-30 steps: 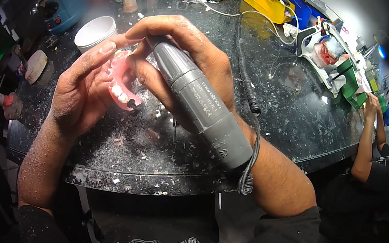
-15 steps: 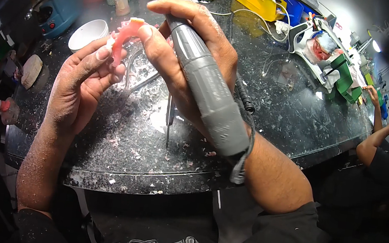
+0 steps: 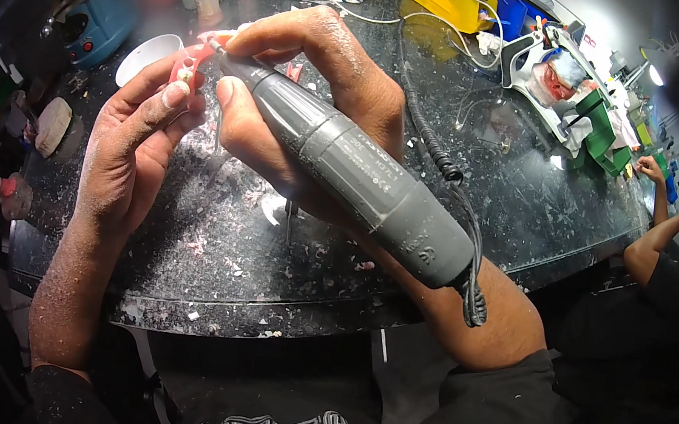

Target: The person uses a rotary tool to trim and shape a pink dental prosthesis held in the left hand, then switches to a metal file to smooth the edges. The work is performed at a cluttered bench with debris accumulating on the surface.

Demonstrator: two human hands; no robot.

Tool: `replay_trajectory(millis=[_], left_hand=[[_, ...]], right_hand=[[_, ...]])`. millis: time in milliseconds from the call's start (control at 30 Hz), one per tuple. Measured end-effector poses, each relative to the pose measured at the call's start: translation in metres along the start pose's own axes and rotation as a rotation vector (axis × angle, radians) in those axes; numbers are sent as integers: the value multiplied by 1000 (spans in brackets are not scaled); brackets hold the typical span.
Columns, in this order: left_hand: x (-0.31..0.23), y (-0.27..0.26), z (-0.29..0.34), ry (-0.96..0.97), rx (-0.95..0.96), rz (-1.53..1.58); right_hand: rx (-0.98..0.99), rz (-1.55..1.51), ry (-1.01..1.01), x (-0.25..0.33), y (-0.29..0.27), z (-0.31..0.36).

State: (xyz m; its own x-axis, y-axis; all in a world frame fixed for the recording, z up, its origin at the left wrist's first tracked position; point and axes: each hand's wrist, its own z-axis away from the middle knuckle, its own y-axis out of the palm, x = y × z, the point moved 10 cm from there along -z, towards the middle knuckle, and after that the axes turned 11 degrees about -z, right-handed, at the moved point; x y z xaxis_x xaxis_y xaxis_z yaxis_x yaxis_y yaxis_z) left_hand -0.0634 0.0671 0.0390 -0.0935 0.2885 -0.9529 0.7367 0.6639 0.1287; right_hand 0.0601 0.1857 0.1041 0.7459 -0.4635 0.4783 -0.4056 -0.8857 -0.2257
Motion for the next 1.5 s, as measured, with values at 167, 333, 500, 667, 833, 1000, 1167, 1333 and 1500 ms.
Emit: replay_trajectory(millis=[167,333,500,667,833,1000,1167,1333,1500], left_hand=[[-6,-1,0,31,-27,-39],[-6,-3,-1,50,-13,-45],[-3,-5,-2,44,-1,-52],[-4,-7,-1,44,3,-65],[-4,-7,-1,48,-2,-70],[-4,-7,-1,48,-10,-77],[-2,-9,-2,27,-11,-62],[4,-10,0,-14,-16,-57],[8,-7,0,-45,-14,-43]], right_hand=[[-30,59,50,0,-4,-2],[-88,7,119,-7,-8,1],[-120,-122,190,-12,-9,2],[-118,-136,177,-16,-9,2],[-102,-111,188,-15,-8,1],[-99,-135,184,-16,-7,2],[-107,-143,175,-14,-7,2],[-94,-110,197,-15,-7,2],[-99,-76,159,-13,-6,2]])
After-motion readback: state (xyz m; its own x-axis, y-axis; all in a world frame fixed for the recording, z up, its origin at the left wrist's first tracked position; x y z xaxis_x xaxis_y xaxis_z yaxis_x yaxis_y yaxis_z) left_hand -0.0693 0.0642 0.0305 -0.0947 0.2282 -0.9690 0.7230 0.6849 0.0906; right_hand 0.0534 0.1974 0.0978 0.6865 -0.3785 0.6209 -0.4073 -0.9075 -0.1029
